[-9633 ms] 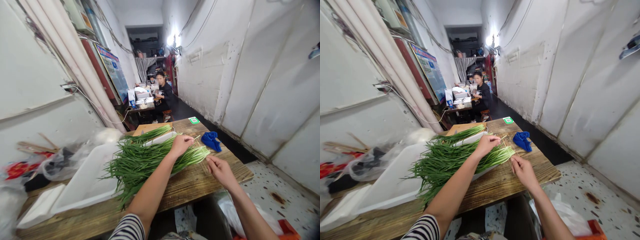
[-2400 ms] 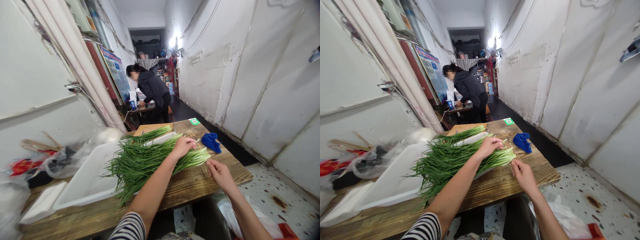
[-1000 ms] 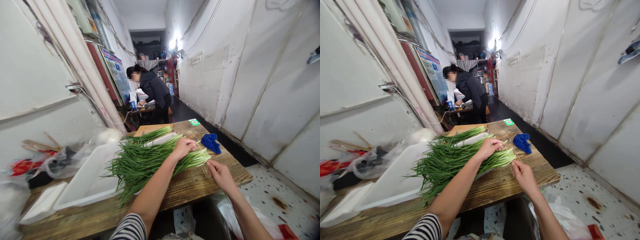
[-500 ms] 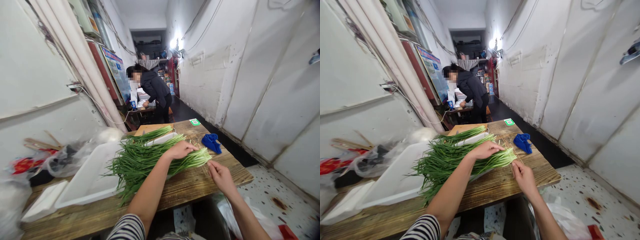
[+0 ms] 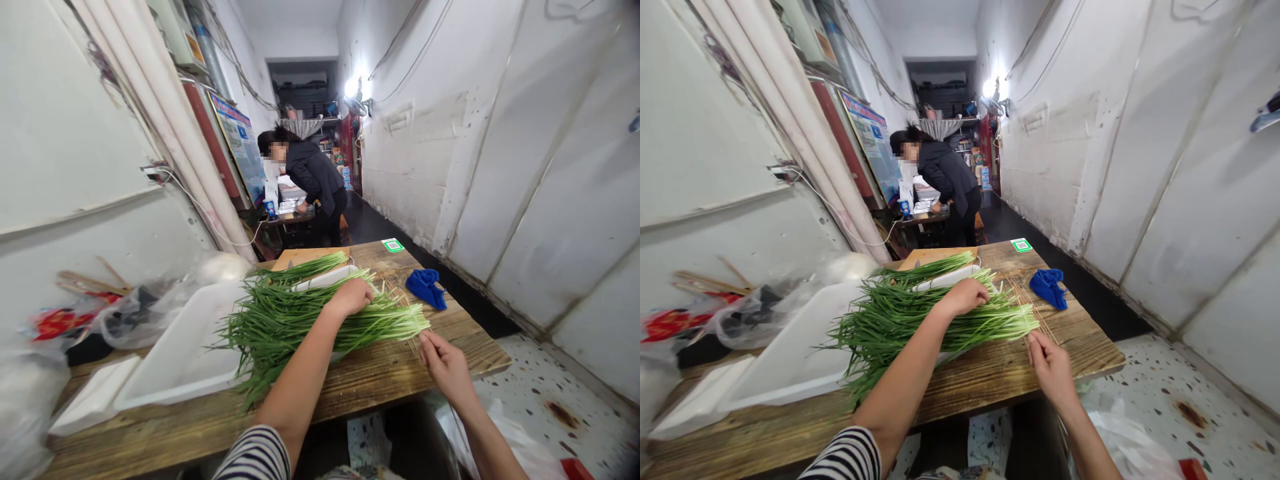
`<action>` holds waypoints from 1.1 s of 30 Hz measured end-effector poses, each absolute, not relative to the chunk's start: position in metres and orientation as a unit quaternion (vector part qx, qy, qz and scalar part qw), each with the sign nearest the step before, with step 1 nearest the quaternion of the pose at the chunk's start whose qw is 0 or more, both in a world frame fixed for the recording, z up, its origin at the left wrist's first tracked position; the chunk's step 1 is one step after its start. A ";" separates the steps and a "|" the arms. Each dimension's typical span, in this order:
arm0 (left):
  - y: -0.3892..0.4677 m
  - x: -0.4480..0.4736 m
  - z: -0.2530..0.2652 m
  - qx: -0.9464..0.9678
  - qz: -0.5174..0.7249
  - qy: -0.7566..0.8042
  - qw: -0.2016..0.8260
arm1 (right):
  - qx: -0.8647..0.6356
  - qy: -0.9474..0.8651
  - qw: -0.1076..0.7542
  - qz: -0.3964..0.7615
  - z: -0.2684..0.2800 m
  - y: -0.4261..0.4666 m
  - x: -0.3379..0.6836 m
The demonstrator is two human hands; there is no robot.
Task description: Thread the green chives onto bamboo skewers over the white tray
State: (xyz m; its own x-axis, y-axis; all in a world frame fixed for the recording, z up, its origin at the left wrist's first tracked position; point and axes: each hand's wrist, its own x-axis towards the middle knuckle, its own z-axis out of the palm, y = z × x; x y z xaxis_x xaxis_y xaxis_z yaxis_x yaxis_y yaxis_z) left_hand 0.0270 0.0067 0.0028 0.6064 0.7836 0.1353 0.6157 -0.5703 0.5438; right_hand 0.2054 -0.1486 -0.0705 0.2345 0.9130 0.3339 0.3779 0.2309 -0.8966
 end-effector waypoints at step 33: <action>-0.007 0.068 -0.007 0.775 0.352 0.384 0.358 | -0.565 -0.605 0.495 0.264 -0.054 -0.135 0.214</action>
State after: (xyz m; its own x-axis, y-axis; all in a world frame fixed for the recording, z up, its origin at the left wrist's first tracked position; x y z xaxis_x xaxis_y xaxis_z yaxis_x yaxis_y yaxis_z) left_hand 0.0677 -0.0067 -0.0072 0.4566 0.8474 0.2711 0.3431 -0.4488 0.8251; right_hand 0.2141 -0.1353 -0.0535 0.1282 0.9449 0.3011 0.4230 0.2225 -0.8784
